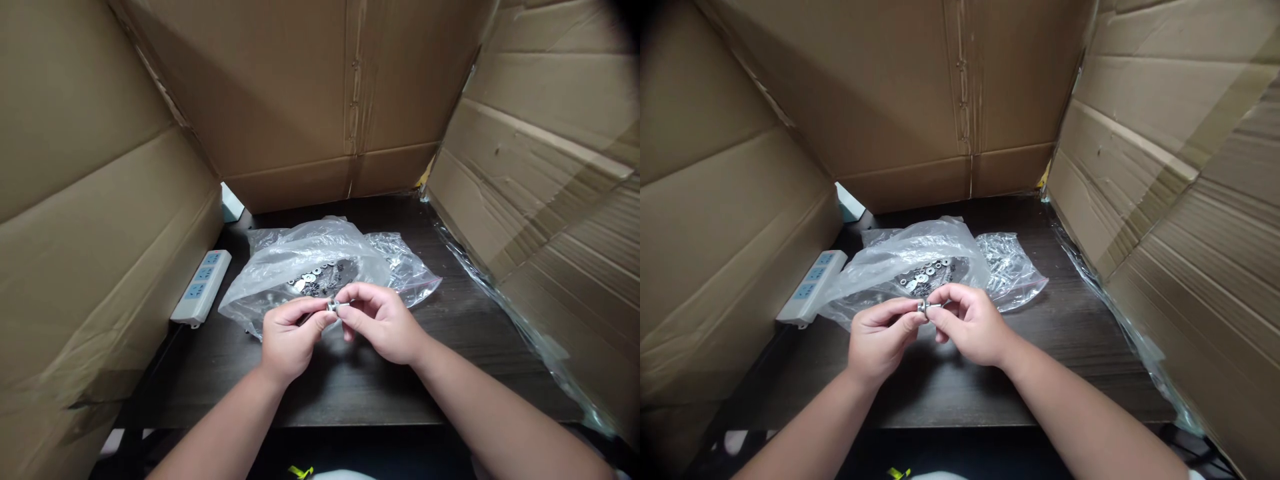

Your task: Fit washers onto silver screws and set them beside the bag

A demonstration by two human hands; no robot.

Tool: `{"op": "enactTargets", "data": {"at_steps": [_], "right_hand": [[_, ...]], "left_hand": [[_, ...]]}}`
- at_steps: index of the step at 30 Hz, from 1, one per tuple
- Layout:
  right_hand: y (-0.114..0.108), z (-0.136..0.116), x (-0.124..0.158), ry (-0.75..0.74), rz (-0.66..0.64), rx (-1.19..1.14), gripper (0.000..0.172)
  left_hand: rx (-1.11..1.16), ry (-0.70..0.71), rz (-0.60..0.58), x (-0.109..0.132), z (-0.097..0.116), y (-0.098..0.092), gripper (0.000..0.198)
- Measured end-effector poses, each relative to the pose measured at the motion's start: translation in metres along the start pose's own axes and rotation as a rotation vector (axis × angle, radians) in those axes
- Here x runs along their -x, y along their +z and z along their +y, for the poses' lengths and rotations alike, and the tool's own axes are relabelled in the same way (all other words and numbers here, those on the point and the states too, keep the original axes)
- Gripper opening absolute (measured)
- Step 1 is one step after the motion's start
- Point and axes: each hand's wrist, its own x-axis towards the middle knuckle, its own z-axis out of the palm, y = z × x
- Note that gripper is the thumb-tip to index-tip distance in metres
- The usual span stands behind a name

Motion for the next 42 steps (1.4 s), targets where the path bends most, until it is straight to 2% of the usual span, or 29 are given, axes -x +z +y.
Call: {"op": "enactTargets", "data": {"at_steps": [3, 6, 8, 10, 13, 16, 19, 21, 24, 28, 31, 33, 35, 39, 42], "right_hand": [[0.0001, -0.0009, 0.0009, -0.031, -0.053, 0.073, 0.017], [0.0000, 0.0004, 0.0005, -0.038, -0.090, 0.112, 0.029], [-0.0002, 0.0021, -0.0007, -0.023, -0.097, 0.081, 0.035], [-0.0005, 0.0035, -0.0018, 0.000, -0.090, 0.039, 0.038], [-0.0003, 0.0038, -0.0019, -0.007, -0.035, 0.040, 0.036], [0.0015, 0.0044, 0.0001, -0.107, 0.040, 0.079, 0.020], [0.0034, 0.0068, 0.0015, -0.236, 0.084, 0.145, 0.017], [0.0040, 0.0079, 0.0015, -0.272, 0.087, 0.168, 0.015], [0.0037, 0.0061, 0.0012, -0.240, 0.066, 0.128, 0.011], [0.0014, 0.0014, 0.0014, -0.096, -0.010, 0.054, 0.013], [-0.0006, 0.0011, 0.0005, -0.036, -0.085, 0.053, 0.029], [-0.0016, 0.0020, -0.0006, -0.025, -0.079, 0.071, 0.038], [-0.0018, 0.0024, -0.0015, -0.021, -0.042, 0.075, 0.037], [-0.0003, 0.0013, -0.0009, -0.054, 0.012, -0.002, 0.022], [0.0020, 0.0018, 0.0000, -0.076, 0.038, -0.045, 0.024]], "left_hand": [[-0.077, 0.089, -0.016, -0.0004, 0.0024, 0.0004, 0.019], [-0.126, 0.181, -0.038, -0.0009, 0.0043, 0.0014, 0.021], [-0.134, 0.186, -0.038, -0.0008, 0.0050, 0.0023, 0.020], [-0.099, 0.118, -0.024, -0.0003, 0.0048, 0.0028, 0.016], [0.038, -0.060, 0.007, 0.0001, 0.0028, 0.0029, 0.012], [0.183, -0.210, 0.027, -0.0010, 0.0005, 0.0023, 0.013], [0.258, -0.281, 0.034, -0.0023, -0.0003, 0.0020, 0.014], [0.262, -0.297, 0.031, -0.0025, 0.0001, 0.0020, 0.015], [0.215, -0.263, 0.018, -0.0015, 0.0012, 0.0022, 0.015], [0.060, -0.081, 0.002, -0.0002, 0.0040, 0.0022, 0.011], [-0.072, 0.073, -0.031, 0.0001, 0.0059, 0.0025, 0.012], [-0.105, 0.112, -0.043, 0.0003, 0.0059, 0.0028, 0.013], [-0.090, 0.087, -0.026, 0.0008, 0.0045, 0.0031, 0.013], [0.018, -0.030, 0.042, 0.0013, 0.0006, 0.0031, 0.013], [0.117, -0.103, 0.056, 0.0009, -0.0013, 0.0027, 0.013]]}}
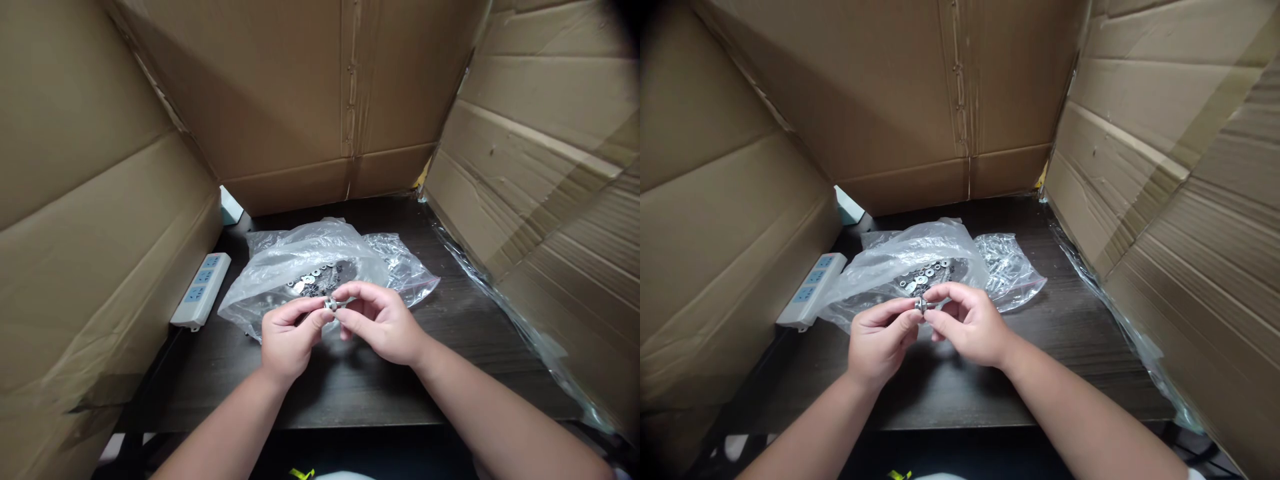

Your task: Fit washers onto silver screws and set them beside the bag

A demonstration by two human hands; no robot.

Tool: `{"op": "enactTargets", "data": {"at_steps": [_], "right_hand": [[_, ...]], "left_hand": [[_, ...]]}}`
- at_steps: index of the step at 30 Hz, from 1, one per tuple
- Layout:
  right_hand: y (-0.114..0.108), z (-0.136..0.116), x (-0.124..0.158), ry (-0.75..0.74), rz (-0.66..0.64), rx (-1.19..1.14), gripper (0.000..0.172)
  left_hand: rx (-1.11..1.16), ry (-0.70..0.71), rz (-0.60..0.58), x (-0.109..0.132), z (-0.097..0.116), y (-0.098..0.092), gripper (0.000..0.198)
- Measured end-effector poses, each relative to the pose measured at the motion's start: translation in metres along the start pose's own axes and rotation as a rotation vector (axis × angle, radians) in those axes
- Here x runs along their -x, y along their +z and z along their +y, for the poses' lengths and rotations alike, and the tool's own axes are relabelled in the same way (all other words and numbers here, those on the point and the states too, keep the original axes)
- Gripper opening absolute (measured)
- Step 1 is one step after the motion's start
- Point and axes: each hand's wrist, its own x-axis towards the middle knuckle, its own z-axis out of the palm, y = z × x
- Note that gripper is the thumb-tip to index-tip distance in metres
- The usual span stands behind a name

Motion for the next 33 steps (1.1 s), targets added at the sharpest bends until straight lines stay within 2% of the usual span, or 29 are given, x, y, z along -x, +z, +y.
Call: {"op": "enactTargets", "data": {"at_steps": [4, 9, 14, 18, 24, 29, 33], "right_hand": [[0.0021, 0.0009, 0.0000, 0.003, 0.021, -0.002, 0.021], [0.0004, -0.0024, -0.0001, 0.003, -0.028, 0.051, 0.020], [-0.0022, -0.0023, -0.0008, 0.053, -0.095, 0.144, 0.035], [-0.0011, -0.0012, -0.0004, 0.026, -0.054, 0.058, 0.022], [0.0025, 0.0017, 0.0011, -0.067, 0.007, 0.005, 0.015], [0.0020, -0.0002, 0.0015, -0.092, -0.023, 0.111, 0.013], [0.0004, -0.0038, 0.0019, -0.111, -0.060, 0.287, 0.026]], "left_hand": [[0.060, -0.028, -0.033, 0.0001, -0.0005, 0.0001, 0.013], [-0.022, 0.058, -0.064, 0.0019, 0.0006, 0.0004, 0.013], [-0.085, 0.089, -0.072, 0.0029, 0.0011, -0.0001, 0.013], [-0.053, 0.050, -0.039, 0.0031, -0.0001, -0.0005, 0.014], [0.049, 0.005, -0.042, 0.0029, -0.0001, -0.0007, 0.014], [-0.030, 0.078, -0.061, 0.0029, 0.0023, 0.0002, 0.014], [-0.127, 0.163, -0.076, 0.0040, 0.0016, -0.0007, 0.017]]}}
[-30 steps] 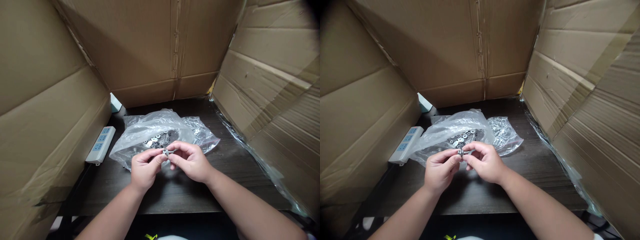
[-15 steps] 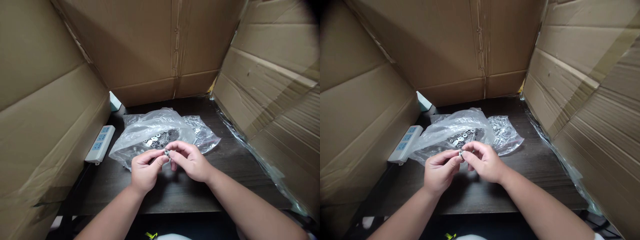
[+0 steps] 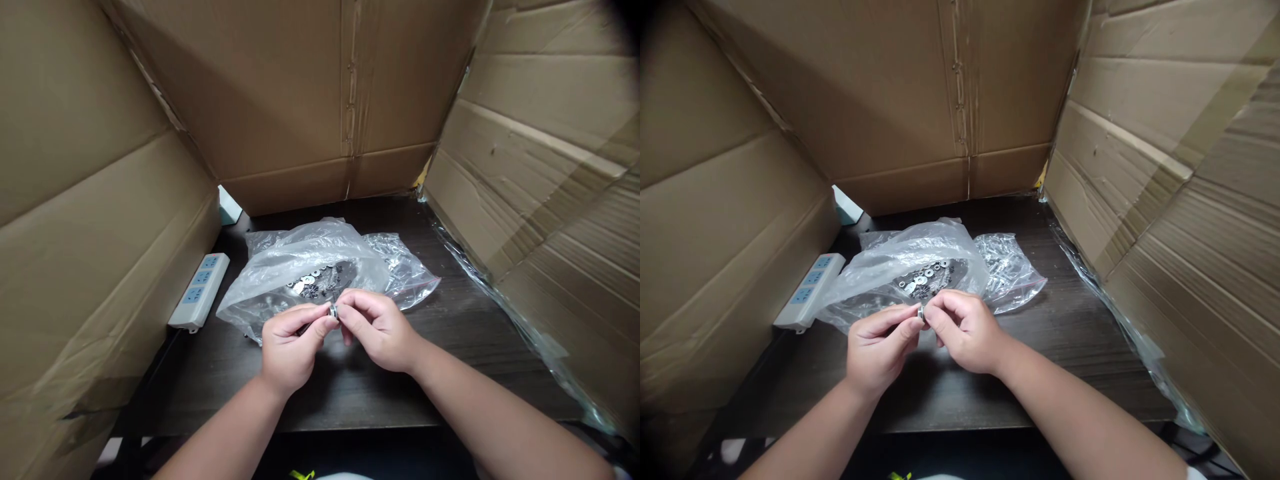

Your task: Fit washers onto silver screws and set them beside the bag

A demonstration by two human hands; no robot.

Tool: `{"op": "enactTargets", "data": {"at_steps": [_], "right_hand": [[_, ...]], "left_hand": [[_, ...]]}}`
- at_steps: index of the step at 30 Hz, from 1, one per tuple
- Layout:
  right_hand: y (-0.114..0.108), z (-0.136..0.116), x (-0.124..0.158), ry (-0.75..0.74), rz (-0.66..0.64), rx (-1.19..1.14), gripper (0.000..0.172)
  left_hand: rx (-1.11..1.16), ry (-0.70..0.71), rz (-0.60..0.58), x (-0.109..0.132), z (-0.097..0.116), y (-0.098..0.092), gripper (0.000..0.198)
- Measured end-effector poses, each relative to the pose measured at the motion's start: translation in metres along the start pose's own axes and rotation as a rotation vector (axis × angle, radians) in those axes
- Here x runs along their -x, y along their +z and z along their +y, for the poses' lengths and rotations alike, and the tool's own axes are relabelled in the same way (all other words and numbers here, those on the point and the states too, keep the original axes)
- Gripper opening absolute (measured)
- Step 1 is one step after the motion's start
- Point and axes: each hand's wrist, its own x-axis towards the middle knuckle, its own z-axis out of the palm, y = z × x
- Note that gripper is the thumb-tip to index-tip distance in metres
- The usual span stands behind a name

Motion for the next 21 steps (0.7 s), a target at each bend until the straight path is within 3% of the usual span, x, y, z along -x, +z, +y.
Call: {"op": "enactTargets", "data": {"at_steps": [5, 10, 13, 18, 21], "right_hand": [[0.0008, 0.0017, -0.0014, 0.061, -0.001, 0.023, 0.036], [0.0034, 0.0025, -0.0016, 0.103, 0.052, -0.201, 0.020], [0.0038, 0.0023, -0.0004, 0.118, 0.063, -0.316, 0.024], [0.0044, 0.0045, -0.0004, 0.117, 0.090, -0.352, 0.019], [0.0039, 0.0043, -0.0010, 0.128, 0.093, -0.309, 0.015]], "left_hand": [[-0.099, -0.012, 0.025, 0.0021, -0.0005, 0.0007, 0.016], [-0.070, -0.091, 0.107, 0.0024, -0.0022, 0.0028, 0.016], [0.032, -0.134, 0.132, 0.0015, -0.0046, 0.0024, 0.016], [0.237, -0.256, 0.080, -0.0002, -0.0061, 0.0013, 0.015], [0.219, -0.239, 0.043, 0.0012, -0.0071, 0.0005, 0.015]]}}
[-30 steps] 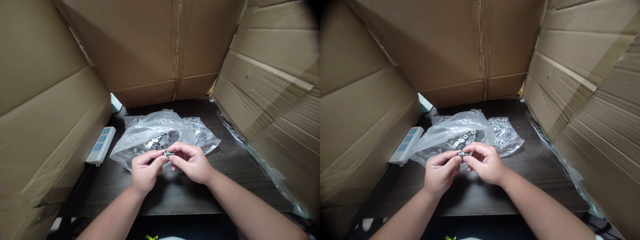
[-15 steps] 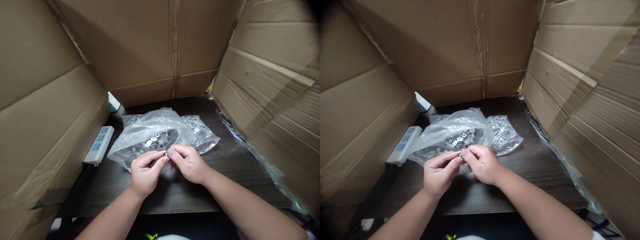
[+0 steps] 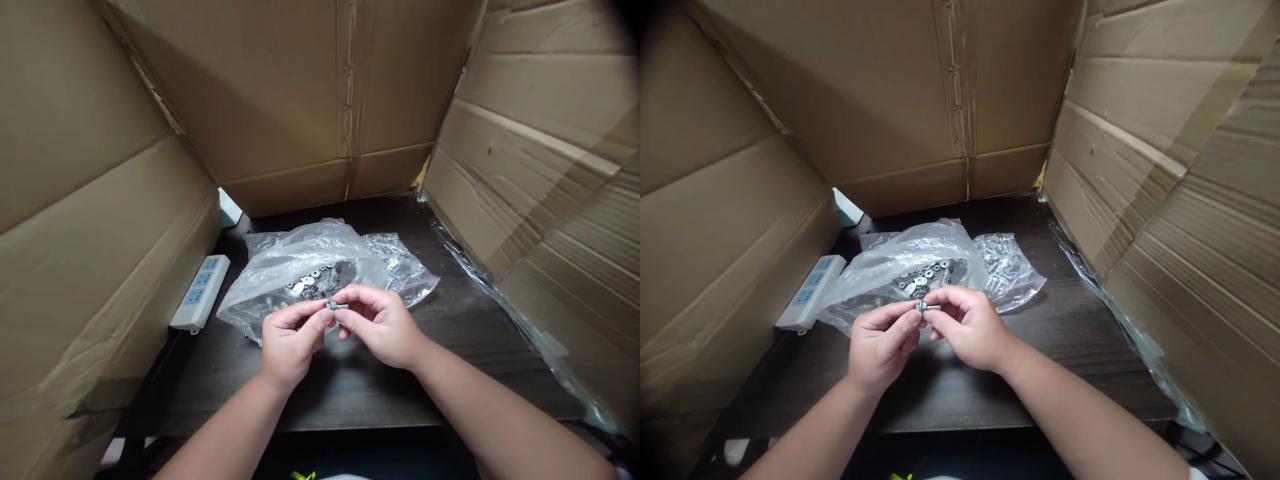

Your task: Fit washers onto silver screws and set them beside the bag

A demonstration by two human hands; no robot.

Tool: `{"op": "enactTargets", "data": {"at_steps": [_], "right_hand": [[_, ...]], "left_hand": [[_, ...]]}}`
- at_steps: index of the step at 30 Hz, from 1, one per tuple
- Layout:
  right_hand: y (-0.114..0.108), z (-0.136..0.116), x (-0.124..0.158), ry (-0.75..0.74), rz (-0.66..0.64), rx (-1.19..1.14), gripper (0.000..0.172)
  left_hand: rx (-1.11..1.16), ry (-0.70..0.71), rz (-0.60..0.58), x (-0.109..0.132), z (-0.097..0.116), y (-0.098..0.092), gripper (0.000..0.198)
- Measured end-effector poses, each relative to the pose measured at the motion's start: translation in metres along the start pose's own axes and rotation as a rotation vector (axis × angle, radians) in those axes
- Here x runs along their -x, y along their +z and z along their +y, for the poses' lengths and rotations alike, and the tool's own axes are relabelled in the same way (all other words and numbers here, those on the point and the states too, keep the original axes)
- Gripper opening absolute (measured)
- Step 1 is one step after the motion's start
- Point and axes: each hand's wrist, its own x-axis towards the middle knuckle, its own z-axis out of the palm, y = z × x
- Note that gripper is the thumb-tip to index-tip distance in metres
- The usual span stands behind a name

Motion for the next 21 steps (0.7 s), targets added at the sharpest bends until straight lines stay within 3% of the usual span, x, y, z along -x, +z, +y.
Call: {"op": "enactTargets", "data": {"at_steps": [6, 11, 15, 21], "right_hand": [[-0.001, -0.005, 0.002, -0.008, -0.081, 0.083, 0.013], [-0.001, -0.004, 0.003, -0.015, -0.132, 0.233, 0.026], [-0.001, -0.001, 0.001, 0.032, -0.127, 0.218, 0.036], [0.001, 0.004, -0.003, 0.225, -0.173, -0.051, 0.041]], "left_hand": [[-0.272, 0.321, -0.035, 0.002, 0.004, -0.001, 0.020], [-0.490, 0.603, -0.101, -0.001, 0.011, 0.002, 0.035], [-0.537, 0.682, -0.190, -0.002, 0.011, 0.003, 0.043], [-0.550, 0.749, -0.251, -0.002, 0.012, 0.003, 0.046]]}}
